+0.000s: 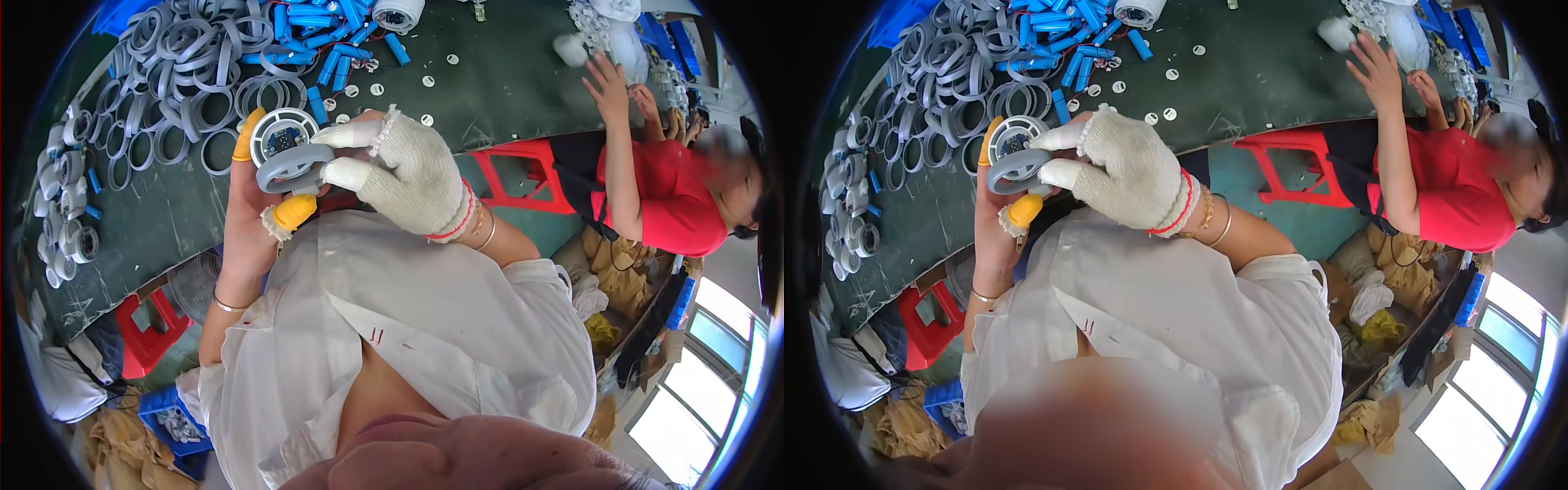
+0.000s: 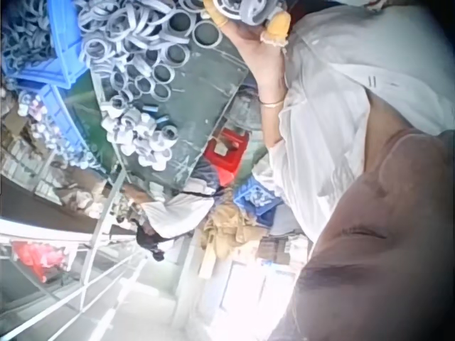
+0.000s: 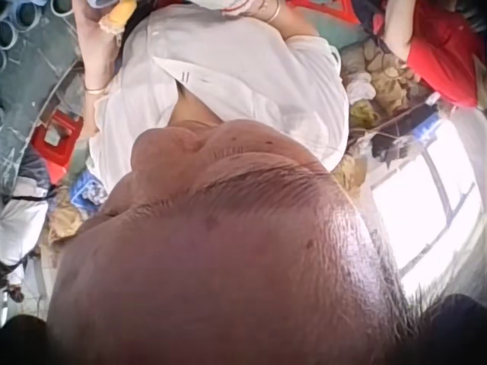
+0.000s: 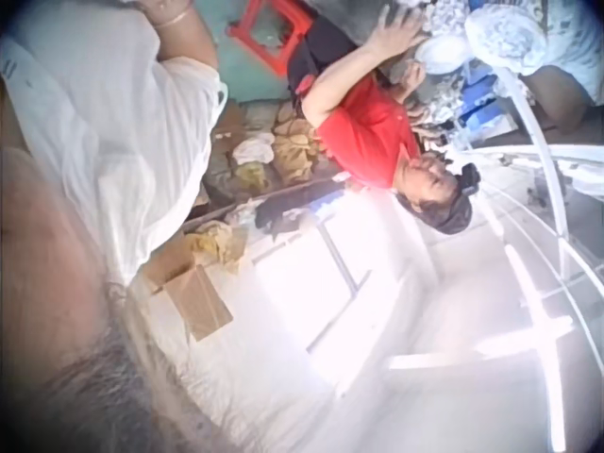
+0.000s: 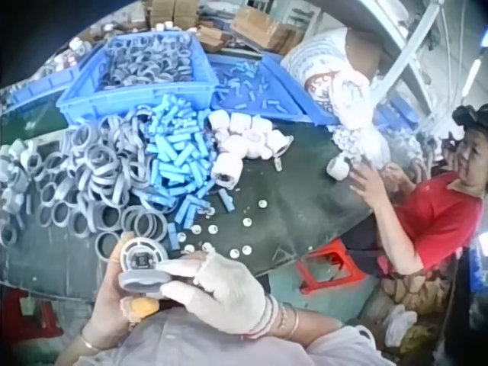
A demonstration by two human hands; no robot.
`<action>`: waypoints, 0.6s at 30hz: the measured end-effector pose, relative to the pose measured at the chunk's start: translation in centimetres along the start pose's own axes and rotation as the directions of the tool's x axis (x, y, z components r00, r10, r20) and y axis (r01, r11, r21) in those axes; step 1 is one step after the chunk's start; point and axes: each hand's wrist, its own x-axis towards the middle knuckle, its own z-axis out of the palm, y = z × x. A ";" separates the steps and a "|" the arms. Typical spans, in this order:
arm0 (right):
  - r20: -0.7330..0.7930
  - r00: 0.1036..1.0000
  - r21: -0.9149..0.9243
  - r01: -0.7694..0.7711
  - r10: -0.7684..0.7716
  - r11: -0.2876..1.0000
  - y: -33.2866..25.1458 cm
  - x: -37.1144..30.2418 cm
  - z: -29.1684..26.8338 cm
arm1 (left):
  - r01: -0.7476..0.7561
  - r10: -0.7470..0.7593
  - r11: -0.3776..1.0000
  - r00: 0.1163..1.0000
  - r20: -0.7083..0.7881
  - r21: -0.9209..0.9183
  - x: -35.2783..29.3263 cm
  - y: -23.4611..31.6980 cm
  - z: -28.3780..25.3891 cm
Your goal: Assembling small electronic or plastic components on a production line.
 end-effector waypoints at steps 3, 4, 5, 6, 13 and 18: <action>-0.015 1.000 0.023 -0.023 0.024 0.999 0.0 -0.2 0.3 | -0.011 0.011 1.000 1.000 -0.004 -0.001 0.0 -0.3 -0.3; -0.013 1.000 0.023 -0.024 0.024 0.999 0.1 -0.3 0.4 | -0.016 0.016 1.000 1.000 0.003 -0.002 0.0 -0.4 -0.4; -0.038 0.999 0.070 -0.017 0.020 0.997 0.3 -0.3 0.7 | -0.017 0.017 1.000 1.000 0.002 -0.003 -0.1 -0.6 -0.4; -0.063 0.998 0.117 -0.010 0.018 0.993 0.4 -0.3 0.8 | -0.026 0.026 1.000 1.000 0.000 0.001 -0.1 -0.8 -0.5; 0.002 0.998 0.060 -0.069 0.069 0.996 0.4 -0.4 0.4 | -0.050 0.050 0.998 0.999 0.006 0.044 -0.1 -0.8 -0.2; -0.084 0.996 0.033 0.033 -0.030 0.999 0.2 -0.3 0.5 | -0.063 0.064 0.997 0.998 -0.026 0.039 0.1 -0.9 0.1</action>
